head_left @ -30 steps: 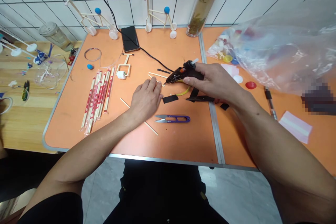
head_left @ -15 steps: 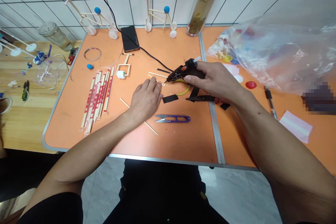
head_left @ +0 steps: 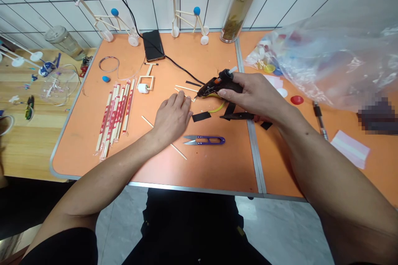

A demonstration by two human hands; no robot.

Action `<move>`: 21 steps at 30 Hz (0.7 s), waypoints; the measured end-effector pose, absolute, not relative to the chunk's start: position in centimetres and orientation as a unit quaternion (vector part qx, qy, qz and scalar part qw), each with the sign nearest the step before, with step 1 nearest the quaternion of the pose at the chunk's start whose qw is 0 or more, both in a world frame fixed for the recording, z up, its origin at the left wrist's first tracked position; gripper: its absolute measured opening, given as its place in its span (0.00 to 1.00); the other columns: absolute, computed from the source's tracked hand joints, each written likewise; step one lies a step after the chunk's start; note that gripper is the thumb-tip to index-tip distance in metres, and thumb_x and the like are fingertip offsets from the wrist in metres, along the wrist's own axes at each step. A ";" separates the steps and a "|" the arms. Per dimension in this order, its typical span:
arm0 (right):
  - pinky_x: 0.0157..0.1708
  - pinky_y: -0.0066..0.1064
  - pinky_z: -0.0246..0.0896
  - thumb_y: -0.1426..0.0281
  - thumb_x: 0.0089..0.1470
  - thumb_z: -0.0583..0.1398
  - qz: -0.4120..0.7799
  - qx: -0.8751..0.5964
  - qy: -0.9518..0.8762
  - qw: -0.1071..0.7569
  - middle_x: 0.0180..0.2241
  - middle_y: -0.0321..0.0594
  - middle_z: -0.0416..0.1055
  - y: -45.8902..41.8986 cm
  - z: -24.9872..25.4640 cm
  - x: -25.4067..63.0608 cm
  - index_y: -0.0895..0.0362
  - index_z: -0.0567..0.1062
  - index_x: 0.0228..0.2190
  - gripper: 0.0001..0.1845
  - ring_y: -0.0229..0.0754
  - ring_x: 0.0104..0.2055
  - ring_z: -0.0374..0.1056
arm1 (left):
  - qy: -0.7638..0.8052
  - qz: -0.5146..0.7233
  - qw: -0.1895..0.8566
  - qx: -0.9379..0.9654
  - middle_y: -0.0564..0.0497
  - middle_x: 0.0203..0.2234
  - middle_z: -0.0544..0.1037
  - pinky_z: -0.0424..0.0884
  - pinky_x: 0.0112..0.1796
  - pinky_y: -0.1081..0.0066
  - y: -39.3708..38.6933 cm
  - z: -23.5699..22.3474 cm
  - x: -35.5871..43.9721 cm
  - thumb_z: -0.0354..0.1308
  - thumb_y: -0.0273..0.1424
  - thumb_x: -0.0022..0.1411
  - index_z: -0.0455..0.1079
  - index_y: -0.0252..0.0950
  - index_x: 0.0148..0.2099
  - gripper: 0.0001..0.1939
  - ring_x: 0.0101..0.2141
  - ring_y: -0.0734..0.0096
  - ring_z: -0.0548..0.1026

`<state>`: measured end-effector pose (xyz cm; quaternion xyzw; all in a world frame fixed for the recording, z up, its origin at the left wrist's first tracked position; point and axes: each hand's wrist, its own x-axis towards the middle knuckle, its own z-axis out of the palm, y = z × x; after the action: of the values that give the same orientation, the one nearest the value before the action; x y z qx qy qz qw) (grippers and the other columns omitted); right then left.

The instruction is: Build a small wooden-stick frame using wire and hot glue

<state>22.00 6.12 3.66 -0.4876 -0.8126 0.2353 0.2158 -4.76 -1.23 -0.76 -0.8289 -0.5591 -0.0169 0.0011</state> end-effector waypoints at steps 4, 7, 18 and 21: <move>0.39 0.43 0.63 0.50 0.65 0.66 0.235 -0.492 -0.811 0.210 0.36 0.42 0.85 6.1 3.7 22.0 0.49 0.88 0.48 0.20 0.58 0.39 0.77 | -0.561 -0.013 0.004 -0.828 0.30 0.76 0.72 0.76 0.64 0.47 -1.3 -0.7 -4.7 0.48 0.33 0.86 0.69 0.30 0.78 0.27 0.70 0.40 0.73; 0.39 0.43 0.63 0.49 0.66 0.66 0.232 -0.492 -0.813 0.209 0.35 0.42 0.85 6.1 3.8 21.9 0.48 0.88 0.48 0.21 0.57 0.38 0.77 | -0.563 -0.019 0.002 -0.826 0.31 0.76 0.72 0.76 0.64 0.48 -1.3 -0.8 -4.7 0.49 0.33 0.86 0.70 0.33 0.78 0.26 0.71 0.41 0.73; 0.39 0.42 0.62 0.50 0.66 0.66 0.236 -0.495 -0.812 0.202 0.35 0.42 0.83 6.0 3.8 21.9 0.50 0.87 0.47 0.20 0.56 0.37 0.75 | -0.560 -0.016 0.005 -0.828 0.29 0.77 0.71 0.75 0.66 0.48 -1.2 -0.9 -4.7 0.48 0.33 0.86 0.69 0.28 0.78 0.27 0.72 0.40 0.72; 0.38 0.42 0.61 0.49 0.66 0.66 0.234 -0.492 -0.815 0.198 0.33 0.41 0.82 6.0 3.8 21.9 0.49 0.87 0.46 0.19 0.56 0.37 0.75 | -0.561 -0.023 0.006 -0.828 0.30 0.77 0.72 0.75 0.65 0.48 -1.2 -1.0 -4.7 0.50 0.33 0.86 0.69 0.30 0.78 0.27 0.71 0.40 0.73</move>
<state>21.94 5.99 3.85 -0.4918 -0.8150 0.2336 0.1983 -4.74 -1.19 -1.01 -0.8277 -0.5607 -0.0233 0.0058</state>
